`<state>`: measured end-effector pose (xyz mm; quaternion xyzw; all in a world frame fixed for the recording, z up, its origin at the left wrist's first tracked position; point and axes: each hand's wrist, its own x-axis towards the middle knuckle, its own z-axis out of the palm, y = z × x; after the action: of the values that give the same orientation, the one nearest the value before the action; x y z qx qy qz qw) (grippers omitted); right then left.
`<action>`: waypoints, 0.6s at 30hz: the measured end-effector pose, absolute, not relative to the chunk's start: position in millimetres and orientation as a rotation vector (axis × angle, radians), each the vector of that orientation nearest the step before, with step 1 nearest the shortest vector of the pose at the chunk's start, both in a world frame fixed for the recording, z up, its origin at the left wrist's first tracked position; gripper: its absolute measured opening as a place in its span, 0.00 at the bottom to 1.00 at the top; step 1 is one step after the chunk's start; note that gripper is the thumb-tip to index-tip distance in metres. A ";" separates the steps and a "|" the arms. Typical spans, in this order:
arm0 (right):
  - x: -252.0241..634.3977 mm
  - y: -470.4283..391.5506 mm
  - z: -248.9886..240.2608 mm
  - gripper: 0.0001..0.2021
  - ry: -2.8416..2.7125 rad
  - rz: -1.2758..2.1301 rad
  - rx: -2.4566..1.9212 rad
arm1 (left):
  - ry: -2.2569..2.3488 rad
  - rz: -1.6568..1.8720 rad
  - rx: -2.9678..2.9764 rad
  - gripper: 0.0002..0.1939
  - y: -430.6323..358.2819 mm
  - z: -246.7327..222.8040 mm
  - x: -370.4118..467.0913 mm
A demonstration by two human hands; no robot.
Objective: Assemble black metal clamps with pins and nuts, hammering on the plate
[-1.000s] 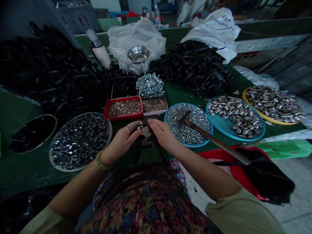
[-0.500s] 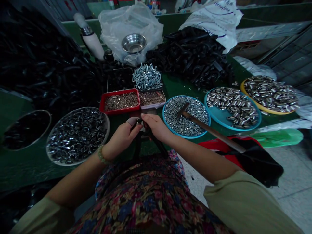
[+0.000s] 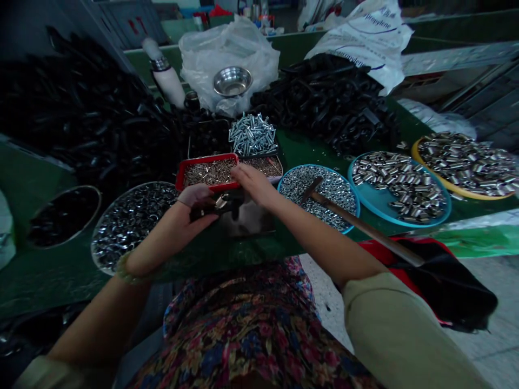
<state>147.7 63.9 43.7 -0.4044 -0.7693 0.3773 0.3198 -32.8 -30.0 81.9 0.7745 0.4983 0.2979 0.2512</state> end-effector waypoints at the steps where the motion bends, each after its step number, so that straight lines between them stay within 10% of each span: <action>1: 140.8 84.1 45.6 0.17 -2.219 0.730 -1.124 | 1.422 0.808 2.207 0.21 -29.9 79.1 -32.1; 6: 102.5 138.9 45.6 0.07 -2.851 -0.028 -1.189 | 1.433 0.313 2.696 0.19 -38.8 35.2 -0.5; 18: 107.0 145.8 34.2 0.06 -2.597 0.178 -1.130 | 1.833 0.207 2.564 0.16 122.4 36.8 -70.0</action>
<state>107.0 145.8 34.2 -0.3937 -0.9046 0.0619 0.1511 -70.0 122.4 36.8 0.8117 0.5803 0.0655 -0.0084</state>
